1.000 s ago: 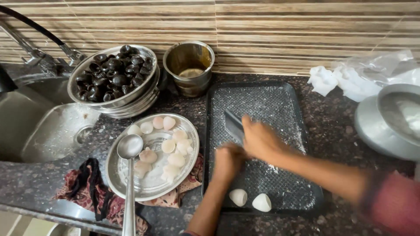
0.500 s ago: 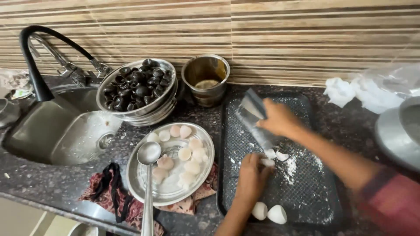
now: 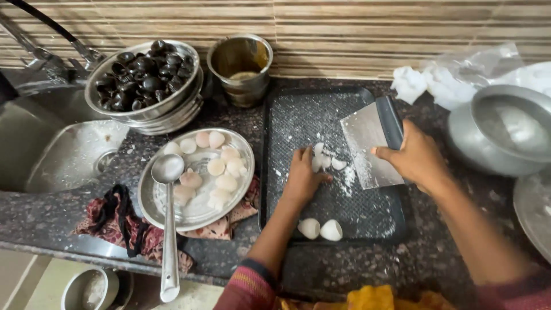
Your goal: Cleaning and preparing small white vegetable pieces on a tray and putting them in water.
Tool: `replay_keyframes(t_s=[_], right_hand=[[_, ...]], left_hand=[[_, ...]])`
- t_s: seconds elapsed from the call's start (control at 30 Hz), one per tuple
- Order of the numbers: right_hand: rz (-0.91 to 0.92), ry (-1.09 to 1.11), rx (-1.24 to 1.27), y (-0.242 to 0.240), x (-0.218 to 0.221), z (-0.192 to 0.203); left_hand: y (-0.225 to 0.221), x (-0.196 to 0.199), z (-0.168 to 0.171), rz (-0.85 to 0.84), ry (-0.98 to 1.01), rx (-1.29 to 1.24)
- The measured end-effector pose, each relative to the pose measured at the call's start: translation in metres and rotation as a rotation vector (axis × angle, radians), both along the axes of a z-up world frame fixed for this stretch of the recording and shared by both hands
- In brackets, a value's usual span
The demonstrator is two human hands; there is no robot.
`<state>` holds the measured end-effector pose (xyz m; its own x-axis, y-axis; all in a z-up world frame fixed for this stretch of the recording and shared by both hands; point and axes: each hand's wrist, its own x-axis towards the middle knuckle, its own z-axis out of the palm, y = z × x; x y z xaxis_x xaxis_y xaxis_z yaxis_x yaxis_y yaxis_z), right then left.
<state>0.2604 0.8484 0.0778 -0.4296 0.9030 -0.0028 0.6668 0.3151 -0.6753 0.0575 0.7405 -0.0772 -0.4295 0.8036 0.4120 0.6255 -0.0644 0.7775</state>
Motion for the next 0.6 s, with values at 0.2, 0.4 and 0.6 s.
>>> replay_keyframes(t_s=[0.2, 0.4, 0.6], right_hand=[[-0.080, 0.057, -0.040, -0.025, 0.024, -0.013], [-0.110, 0.053, 0.029, -0.036, 0.033, -0.005], [-0.036, 0.032, 0.009, -0.056, 0.012, -0.002]], left_hand=[[0.047, 0.022, -0.028, -0.048, -0.011, -0.095], [-0.011, 0.010, 0.047, -0.118, -0.095, -0.167], [-0.106, 0.008, 0.078, -0.494, 0.143, -0.248]])
